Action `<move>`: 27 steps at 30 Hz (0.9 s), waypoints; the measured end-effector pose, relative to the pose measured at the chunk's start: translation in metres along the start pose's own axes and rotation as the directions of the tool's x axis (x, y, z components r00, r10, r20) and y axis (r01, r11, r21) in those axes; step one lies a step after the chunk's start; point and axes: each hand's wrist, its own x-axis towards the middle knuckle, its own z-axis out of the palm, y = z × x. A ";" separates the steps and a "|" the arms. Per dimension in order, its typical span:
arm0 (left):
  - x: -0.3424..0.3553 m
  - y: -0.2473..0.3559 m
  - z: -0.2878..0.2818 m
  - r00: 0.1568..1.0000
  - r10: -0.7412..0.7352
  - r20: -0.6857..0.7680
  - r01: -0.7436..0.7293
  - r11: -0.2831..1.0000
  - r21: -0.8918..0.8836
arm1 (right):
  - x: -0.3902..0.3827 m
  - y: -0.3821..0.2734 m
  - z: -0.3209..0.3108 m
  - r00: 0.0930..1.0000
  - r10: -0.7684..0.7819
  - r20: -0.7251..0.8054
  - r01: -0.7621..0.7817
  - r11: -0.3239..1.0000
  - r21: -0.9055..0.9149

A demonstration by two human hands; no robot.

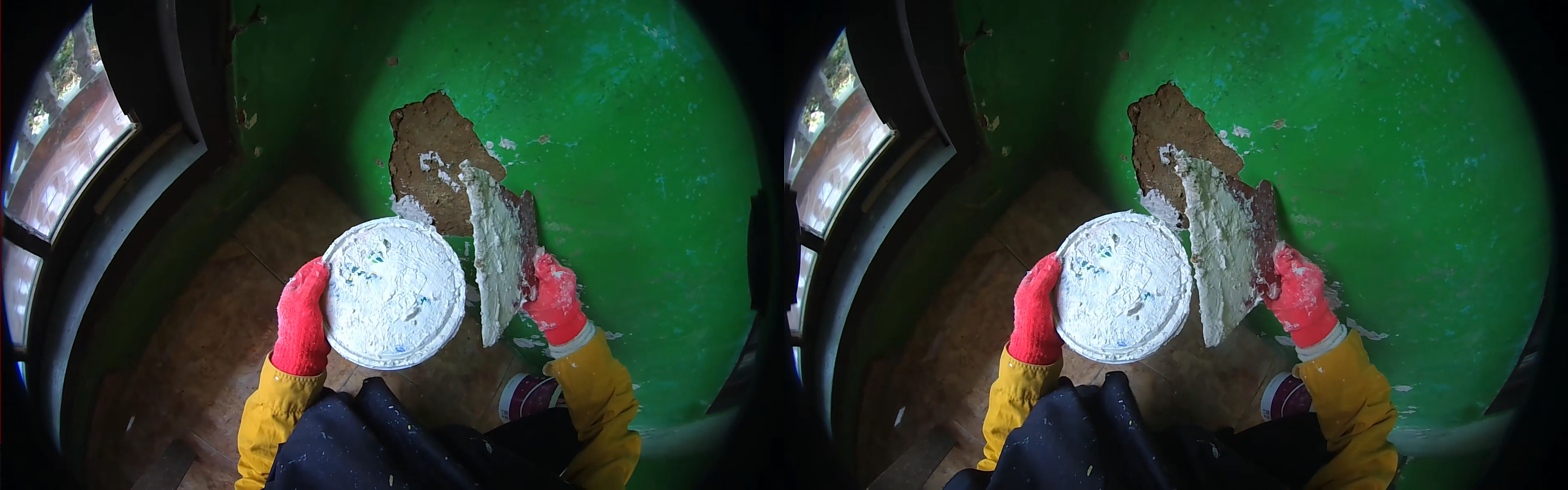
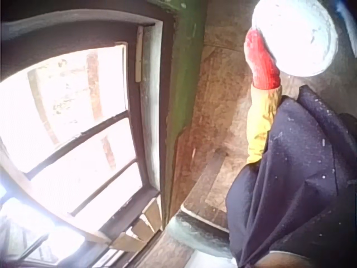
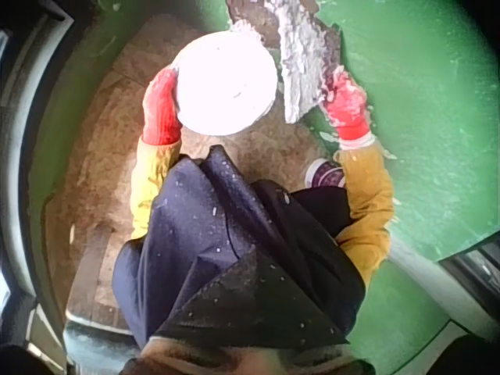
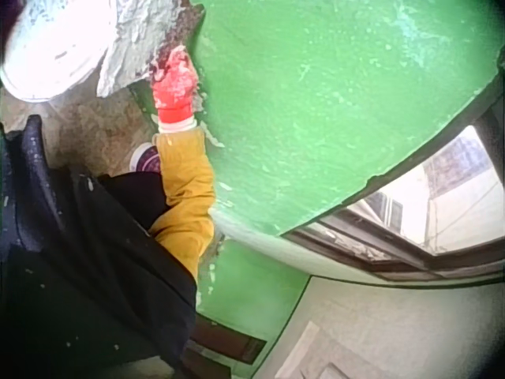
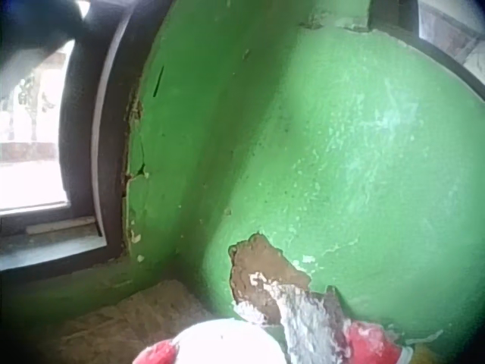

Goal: The person applies plaster onto a damaged wall using a putty knife, scoops more plaster compound from a bucket, and spreads it across the exposed wall section with the putty knife.

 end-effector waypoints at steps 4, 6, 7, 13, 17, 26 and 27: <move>-0.001 -0.010 0.010 1.000 -0.011 0.019 0.011 1.000 0.006 | -0.012 -0.014 -0.004 0.992 -0.126 0.001 0.126 0.989 -0.074; -0.005 -0.008 0.015 1.000 -0.017 0.020 0.017 1.000 0.005 | -0.012 -0.018 -0.009 0.992 -0.118 0.046 0.119 0.993 -0.024; -0.006 -0.006 0.018 0.999 -0.029 0.037 0.029 1.000 -0.003 | -0.011 -0.020 -0.016 0.982 -0.188 0.014 0.188 0.972 -0.142; 0.000 0.000 -0.005 0.999 -0.025 -0.042 0.024 1.000 -0.017 | -0.013 -0.033 -0.004 0.892 -0.407 -0.197 0.355 0.900 -0.254; 0.016 -0.012 -0.029 0.998 -0.025 -0.053 0.023 0.999 -0.041 | 0.003 -0.036 0.011 0.887 -0.461 0.037 0.428 0.788 -0.443; 0.044 -0.015 -0.031 0.992 0.057 -0.111 -0.044 0.992 0.118 | 0.025 -0.002 -0.008 0.907 -0.413 0.086 0.416 0.842 -0.344; 0.045 -0.015 -0.032 0.994 0.061 -0.094 -0.050 0.992 0.114 | 0.024 0.000 -0.009 0.912 -0.407 0.051 0.403 0.864 -0.302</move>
